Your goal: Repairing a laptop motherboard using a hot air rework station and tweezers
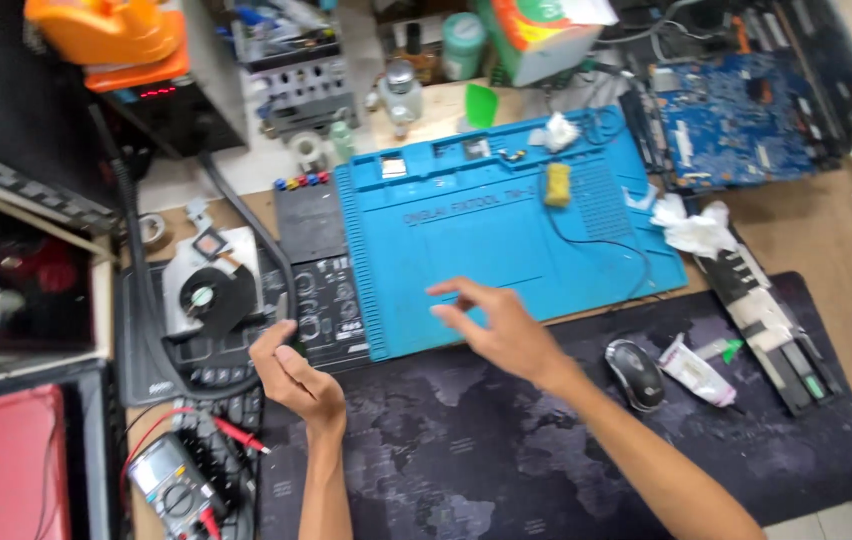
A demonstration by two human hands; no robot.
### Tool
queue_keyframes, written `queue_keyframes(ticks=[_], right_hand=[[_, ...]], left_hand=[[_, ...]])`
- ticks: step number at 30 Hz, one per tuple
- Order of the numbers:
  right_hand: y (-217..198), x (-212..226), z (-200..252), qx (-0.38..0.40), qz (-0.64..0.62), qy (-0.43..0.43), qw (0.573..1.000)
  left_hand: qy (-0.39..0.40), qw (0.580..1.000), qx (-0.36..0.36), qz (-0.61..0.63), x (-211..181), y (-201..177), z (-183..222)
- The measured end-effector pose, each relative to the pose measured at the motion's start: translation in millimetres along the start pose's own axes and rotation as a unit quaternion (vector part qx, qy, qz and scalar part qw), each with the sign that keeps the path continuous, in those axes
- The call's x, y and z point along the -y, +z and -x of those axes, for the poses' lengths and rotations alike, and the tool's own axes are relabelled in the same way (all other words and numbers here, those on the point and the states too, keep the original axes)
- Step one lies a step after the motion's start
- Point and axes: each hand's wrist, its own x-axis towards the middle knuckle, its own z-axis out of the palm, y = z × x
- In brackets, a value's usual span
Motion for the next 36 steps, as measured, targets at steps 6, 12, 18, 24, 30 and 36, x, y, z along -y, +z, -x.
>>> queue_keyframes(ticks=[6,12,18,24,30,36], right_hand=[[-132,-59,30,-0.223,0.196,0.023,0.955],[-239,-142,20,-0.337,0.363,-0.023,0.868],[-279,-178,-22,-0.281,0.442,0.071,0.849],[-302,-187,-65,-0.155,0.432,0.236,0.857],[-316,-210,-81,-0.147,0.424,0.213,0.868],[-308,-181,-76,-0.157,0.411,0.203,0.875]], left_hand=[[0.087,0.973,0.212,-0.004,-22,39,25],[0.155,0.906,0.392,-0.049,-80,105,44],[0.214,0.837,0.469,-0.182,-98,139,73],[0.197,0.846,0.477,-0.137,-85,139,72],[0.209,0.844,0.47,-0.153,-84,141,74],[0.201,0.847,0.471,-0.143,-81,139,74]])
